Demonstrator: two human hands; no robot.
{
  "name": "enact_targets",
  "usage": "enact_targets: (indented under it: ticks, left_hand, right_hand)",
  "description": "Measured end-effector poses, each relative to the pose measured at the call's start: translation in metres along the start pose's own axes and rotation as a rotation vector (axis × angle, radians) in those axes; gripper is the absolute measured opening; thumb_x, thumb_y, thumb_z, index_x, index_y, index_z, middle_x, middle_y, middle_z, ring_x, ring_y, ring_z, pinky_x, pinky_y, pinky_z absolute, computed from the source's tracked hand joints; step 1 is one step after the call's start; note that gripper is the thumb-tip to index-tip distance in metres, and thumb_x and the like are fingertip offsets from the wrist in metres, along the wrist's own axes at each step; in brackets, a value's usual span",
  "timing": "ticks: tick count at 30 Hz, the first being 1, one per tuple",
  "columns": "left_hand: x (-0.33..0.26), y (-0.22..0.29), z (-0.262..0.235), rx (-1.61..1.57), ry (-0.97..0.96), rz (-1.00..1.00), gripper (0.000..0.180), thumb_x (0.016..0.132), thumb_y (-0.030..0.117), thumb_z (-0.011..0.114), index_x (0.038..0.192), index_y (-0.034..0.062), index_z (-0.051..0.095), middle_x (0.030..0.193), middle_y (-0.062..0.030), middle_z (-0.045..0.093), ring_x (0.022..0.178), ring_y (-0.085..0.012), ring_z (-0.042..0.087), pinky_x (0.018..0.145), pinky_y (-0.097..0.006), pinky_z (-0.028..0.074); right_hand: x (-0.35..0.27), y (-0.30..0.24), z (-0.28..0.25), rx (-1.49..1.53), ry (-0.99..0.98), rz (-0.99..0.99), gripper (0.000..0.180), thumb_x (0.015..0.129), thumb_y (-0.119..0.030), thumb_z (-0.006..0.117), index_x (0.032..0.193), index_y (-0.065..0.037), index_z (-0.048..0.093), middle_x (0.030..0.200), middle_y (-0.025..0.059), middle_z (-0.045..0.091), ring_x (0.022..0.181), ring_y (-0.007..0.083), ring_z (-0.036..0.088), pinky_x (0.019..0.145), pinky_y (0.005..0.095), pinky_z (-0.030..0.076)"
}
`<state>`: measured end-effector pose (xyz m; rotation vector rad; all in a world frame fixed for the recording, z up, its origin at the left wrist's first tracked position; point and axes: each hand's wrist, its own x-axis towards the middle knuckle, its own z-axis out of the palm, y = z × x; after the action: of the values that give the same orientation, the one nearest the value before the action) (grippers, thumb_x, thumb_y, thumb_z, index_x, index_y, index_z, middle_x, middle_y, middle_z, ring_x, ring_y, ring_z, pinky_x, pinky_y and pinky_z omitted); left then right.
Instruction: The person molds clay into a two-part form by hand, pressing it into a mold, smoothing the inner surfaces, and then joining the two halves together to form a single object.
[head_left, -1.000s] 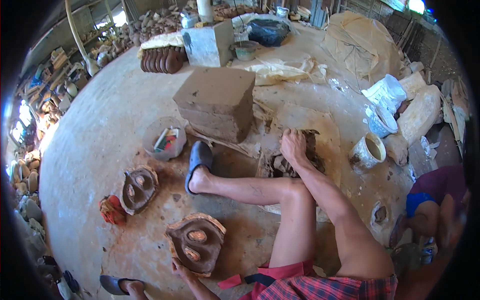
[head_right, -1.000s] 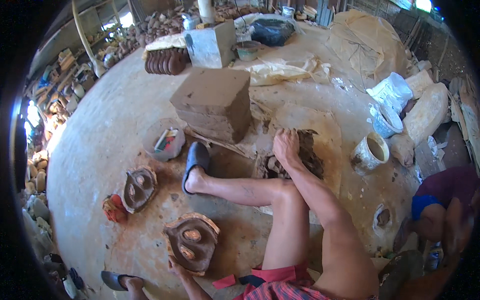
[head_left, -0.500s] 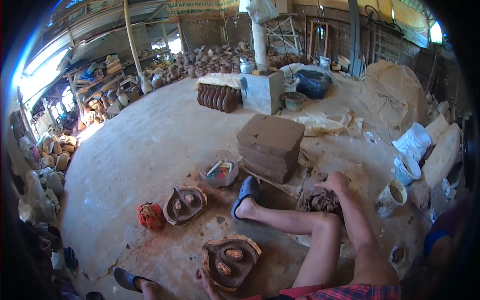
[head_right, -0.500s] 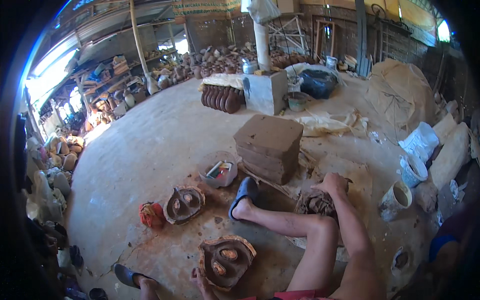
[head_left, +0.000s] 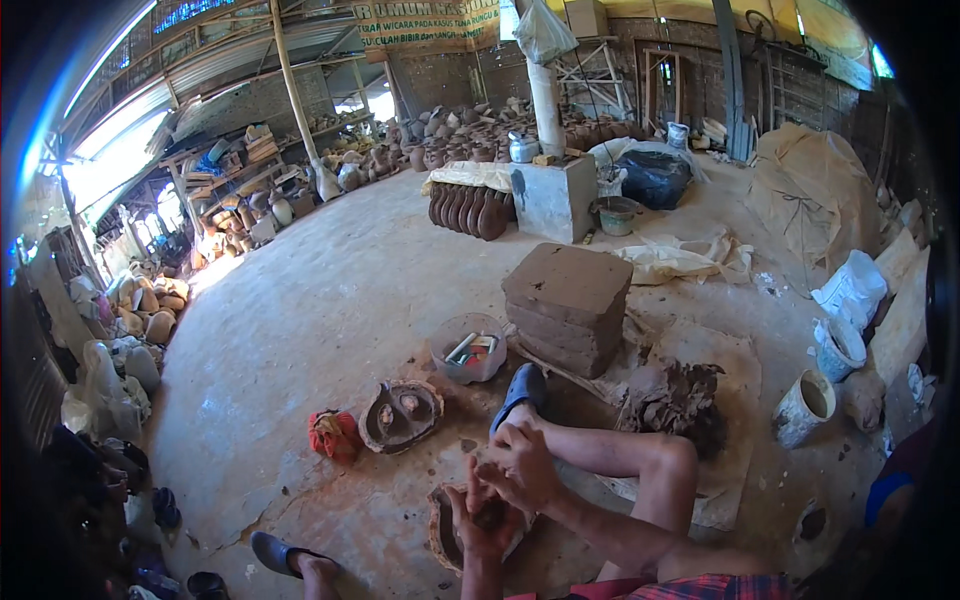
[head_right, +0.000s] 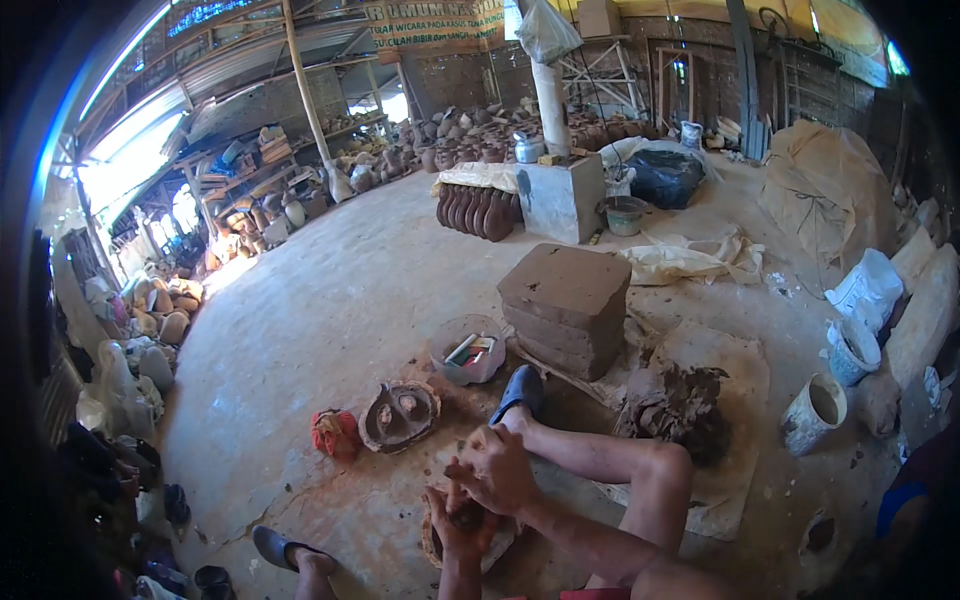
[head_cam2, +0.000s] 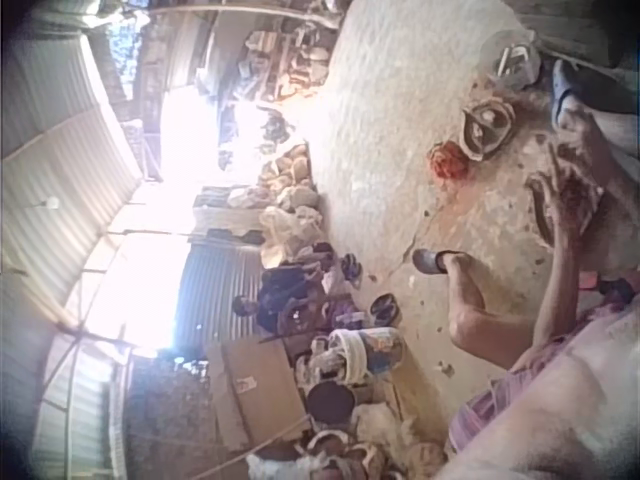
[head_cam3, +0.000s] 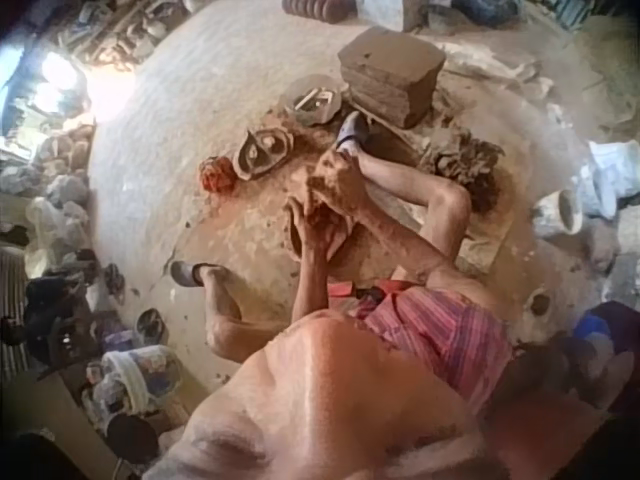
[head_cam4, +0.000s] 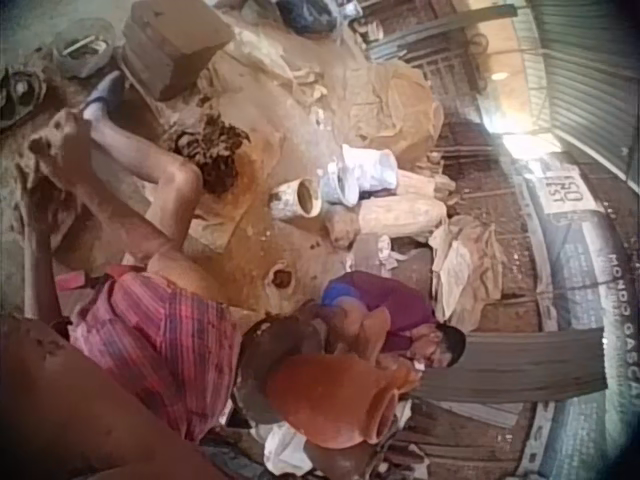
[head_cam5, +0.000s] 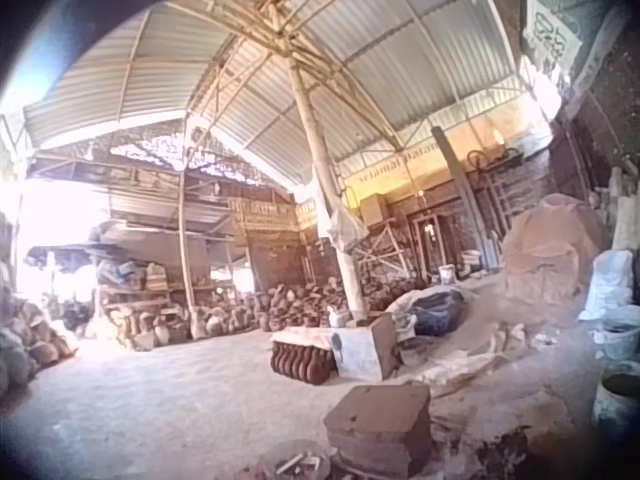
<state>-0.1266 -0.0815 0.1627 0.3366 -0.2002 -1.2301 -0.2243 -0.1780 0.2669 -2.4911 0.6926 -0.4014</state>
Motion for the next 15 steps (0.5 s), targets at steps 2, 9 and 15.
enact_targets:
  ticks: [2,9,15]
  left_hand:
    - [-0.004,-0.018,0.022,-0.116,-0.082,-0.099,0.099,0.093,0.085,0.045,0.167,0.0229,0.025,0.166,-0.0139,0.037,0.148,-0.0390,0.041,0.121,-0.056,0.035]
    - [0.002,-0.007,0.053,0.344,0.151,0.474,0.105,0.091,0.092,0.031,0.171,0.0282,0.007,0.175,-0.0106,0.020,0.157,-0.0371,0.026,0.126,-0.055,0.025]
    - [0.012,0.025,0.076,0.702,-0.087,0.553,0.109,0.088,0.095,0.017,0.171,0.0273,-0.007,0.179,-0.0037,-0.002,0.161,-0.0322,0.015,0.128,-0.056,0.016]
  right_hand:
    - [0.004,-0.001,0.028,-0.001,0.067,-0.172,0.081,0.102,-0.069,0.044,0.157,-0.010,0.048,0.156,0.0241,0.048,0.141,0.0459,0.046,0.119,0.0602,0.030]
    - [0.002,0.010,0.074,0.453,0.083,-0.208,0.088,0.105,-0.069,0.034,0.170,-0.013,0.012,0.175,0.0191,0.015,0.159,0.0490,0.015,0.129,0.0566,0.014]
    - [-0.006,-0.021,0.079,0.617,0.274,-0.422,0.082,0.110,-0.064,0.028,0.171,-0.016,0.004,0.178,0.0125,0.004,0.164,0.0326,0.002,0.130,0.0538,0.004]
